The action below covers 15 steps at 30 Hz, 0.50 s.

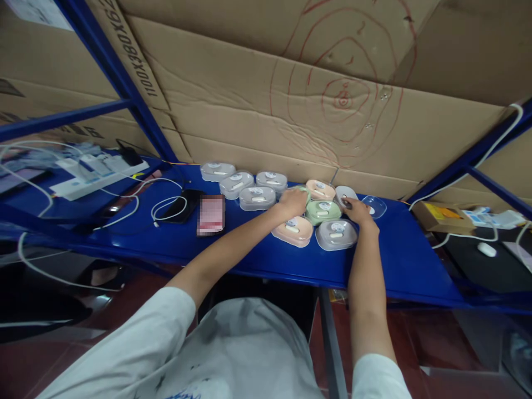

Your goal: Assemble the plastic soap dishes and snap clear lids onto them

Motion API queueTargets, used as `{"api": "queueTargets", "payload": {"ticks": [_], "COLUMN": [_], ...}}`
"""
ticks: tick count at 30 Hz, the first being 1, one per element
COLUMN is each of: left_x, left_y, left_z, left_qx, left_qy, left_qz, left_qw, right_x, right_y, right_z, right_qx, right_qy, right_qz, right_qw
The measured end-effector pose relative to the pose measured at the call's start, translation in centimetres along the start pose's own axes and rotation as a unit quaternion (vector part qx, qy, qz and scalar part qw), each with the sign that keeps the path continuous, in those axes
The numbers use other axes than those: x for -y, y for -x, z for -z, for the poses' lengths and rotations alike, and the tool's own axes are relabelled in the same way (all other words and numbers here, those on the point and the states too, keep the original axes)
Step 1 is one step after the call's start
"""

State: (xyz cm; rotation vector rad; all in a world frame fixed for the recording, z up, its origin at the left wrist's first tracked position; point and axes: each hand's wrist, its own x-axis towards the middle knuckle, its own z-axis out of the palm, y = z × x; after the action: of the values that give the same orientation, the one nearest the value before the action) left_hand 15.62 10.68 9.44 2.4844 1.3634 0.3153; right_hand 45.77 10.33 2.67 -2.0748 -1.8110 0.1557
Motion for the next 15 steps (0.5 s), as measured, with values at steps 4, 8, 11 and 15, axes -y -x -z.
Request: {"api": "queueTargets", "payload": {"ticks": [4, 8, 11, 15], "left_x": [1.8, 3.3, 4.1, 4.6], "left_y": [1.7, 2.9, 3.2, 3.2], "left_z": [1.5, 2.3, 1.9, 0.1], "left_qx": [-0.034, -0.074, -0.091, -0.096], "left_qy": [-0.017, -0.026, -0.032, -0.046], "left_qz": [0.013, 0.016, -0.006, -0.049], "left_qw": [0.999, 0.997, 0.995, 0.993], "right_x": [0.3, 0.8, 1.4, 3.0], "right_y": [0.0, -0.1, 0.0, 0.5], "right_z": [0.2, 0.7, 1.4, 2.1], "right_qx": [-0.024, -0.077, -0.119, -0.155], "right_qy": [0.002, -0.008, -0.023, -0.065], "right_qz": [-0.005, -0.021, -0.018, 0.036], "right_qw": [1.000, 0.997, 0.992, 0.985]}}
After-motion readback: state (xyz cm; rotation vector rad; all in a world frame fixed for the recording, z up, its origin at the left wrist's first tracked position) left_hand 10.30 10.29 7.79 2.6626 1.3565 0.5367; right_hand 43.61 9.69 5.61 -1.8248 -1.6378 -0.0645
